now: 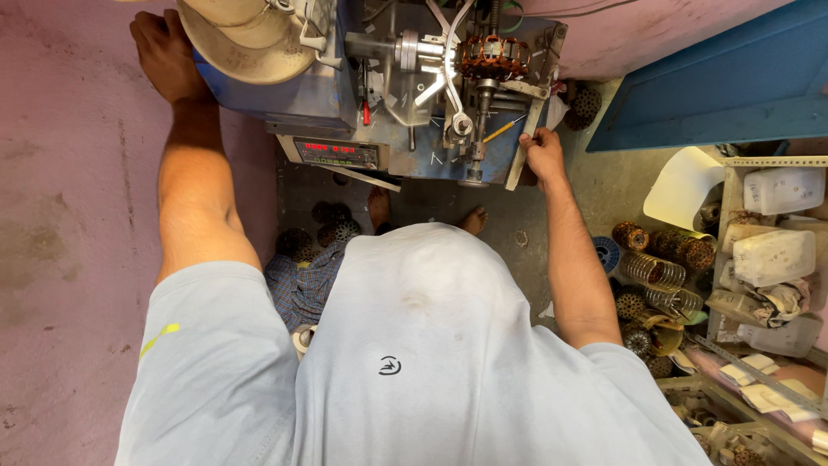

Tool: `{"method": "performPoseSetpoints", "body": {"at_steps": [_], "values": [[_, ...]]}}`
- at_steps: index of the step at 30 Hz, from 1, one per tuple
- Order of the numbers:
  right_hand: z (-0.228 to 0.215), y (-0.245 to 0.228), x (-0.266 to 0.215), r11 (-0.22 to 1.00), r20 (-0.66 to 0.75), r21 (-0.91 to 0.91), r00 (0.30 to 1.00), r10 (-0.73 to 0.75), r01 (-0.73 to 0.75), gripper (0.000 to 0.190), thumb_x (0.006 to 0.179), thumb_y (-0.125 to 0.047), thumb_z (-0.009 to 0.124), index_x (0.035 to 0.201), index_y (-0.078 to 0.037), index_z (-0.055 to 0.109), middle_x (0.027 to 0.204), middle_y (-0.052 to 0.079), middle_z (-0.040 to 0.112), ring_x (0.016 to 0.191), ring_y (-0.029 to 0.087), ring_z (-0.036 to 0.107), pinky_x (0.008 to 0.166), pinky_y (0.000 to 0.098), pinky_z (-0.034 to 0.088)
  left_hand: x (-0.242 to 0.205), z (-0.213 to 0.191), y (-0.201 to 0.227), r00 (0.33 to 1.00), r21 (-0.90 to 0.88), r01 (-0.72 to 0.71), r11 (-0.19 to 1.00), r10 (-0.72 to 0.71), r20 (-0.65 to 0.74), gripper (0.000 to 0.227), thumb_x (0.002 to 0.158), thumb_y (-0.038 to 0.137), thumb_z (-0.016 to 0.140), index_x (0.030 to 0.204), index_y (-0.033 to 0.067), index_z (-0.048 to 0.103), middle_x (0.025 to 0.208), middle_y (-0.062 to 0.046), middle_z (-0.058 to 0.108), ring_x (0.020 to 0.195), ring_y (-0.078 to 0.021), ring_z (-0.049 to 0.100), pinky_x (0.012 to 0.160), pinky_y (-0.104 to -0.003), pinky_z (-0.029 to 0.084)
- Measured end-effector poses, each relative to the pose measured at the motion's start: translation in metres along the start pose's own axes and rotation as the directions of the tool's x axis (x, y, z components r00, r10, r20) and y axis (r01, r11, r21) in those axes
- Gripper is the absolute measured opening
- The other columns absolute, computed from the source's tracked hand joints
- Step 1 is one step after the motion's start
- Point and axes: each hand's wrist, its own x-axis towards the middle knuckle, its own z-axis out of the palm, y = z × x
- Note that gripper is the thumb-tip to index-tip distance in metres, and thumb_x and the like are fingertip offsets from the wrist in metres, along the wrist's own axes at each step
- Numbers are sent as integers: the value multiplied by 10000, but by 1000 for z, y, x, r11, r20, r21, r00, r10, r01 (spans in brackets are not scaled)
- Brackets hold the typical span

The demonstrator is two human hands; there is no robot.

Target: The person assembles a small electrical component by hand, inserting and adjusting copper wire coils and metal parts on a workbench. They repeatedly manipulate the component and use a small metal tool to adjust parts while standing in a workshop.

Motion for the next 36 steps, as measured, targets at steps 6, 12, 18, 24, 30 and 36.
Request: {"method": "performPoseSetpoints", "body": {"at_steps": [6, 12, 18, 24, 30, 36], "values": [[1, 5, 4, 1000, -8, -14, 1000, -28, 28, 242, 968, -237, 726, 1007, -9, 655, 1078, 55, 499, 909, 181, 532, 835, 332, 476, 2, 2, -2, 1000, -7, 16, 1000, -16, 24, 166, 855, 42, 717, 978, 55, 606, 956, -91, 539, 912, -252, 588, 671, -350, 565], [0, 5, 3, 999, -10, -27, 1000, -27, 27, 245, 974, -240, 728, 988, -9, 649, 1074, 58, 499, 905, 187, 524, 829, 330, 468, -1, 1, -5, 999, -8, -28, 1000, 28, 35, 353, 882, 51, 703, 1206, 49, 563, 1014, -111, 554, 930, -270, 573, 747, -371, 564], [-2, -1, -1, 999, -7, -40, 1000, -25, 25, 242, 977, -241, 722, 995, -11, 649, 1077, 56, 500, 914, 190, 524, 837, 330, 465, -3, 6, -6, 998, 34, -9, 999, 7, 61, 323, 912, 13, 693, 1198, 61, 548, 1028, -113, 563, 947, -271, 577, 758, -363, 578], [-2, -6, -3, 1000, 11, -15, 1000, 6, -6, 239, 980, -245, 715, 1004, -15, 652, 1091, 46, 494, 926, 180, 531, 850, 329, 471, -6, 5, -3, 1000, 30, -5, 1000, 4, 25, 367, 884, -20, 673, 1226, 59, 567, 1067, -92, 577, 958, -243, 587, 743, -315, 593], [-1, -3, -2, 1000, 7, -17, 1000, 4, -4, 242, 978, -242, 721, 1022, -13, 656, 1093, 46, 498, 925, 179, 531, 853, 324, 469, -6, 8, 0, 998, 17, 30, 999, -30, 50, 349, 885, -3, 701, 1197, 52, 556, 1062, -102, 540, 977, -255, 577, 774, -332, 596], [-2, 1, 1, 1000, -3, -29, 1000, -7, 7, 257, 976, -235, 727, 1028, 3, 643, 1095, 55, 504, 924, 184, 531, 849, 322, 468, -6, 8, -2, 999, 44, 24, 999, -26, 44, 405, 851, -8, 720, 1217, 96, 581, 1019, -84, 532, 938, -238, 574, 735, -327, 589]]}}
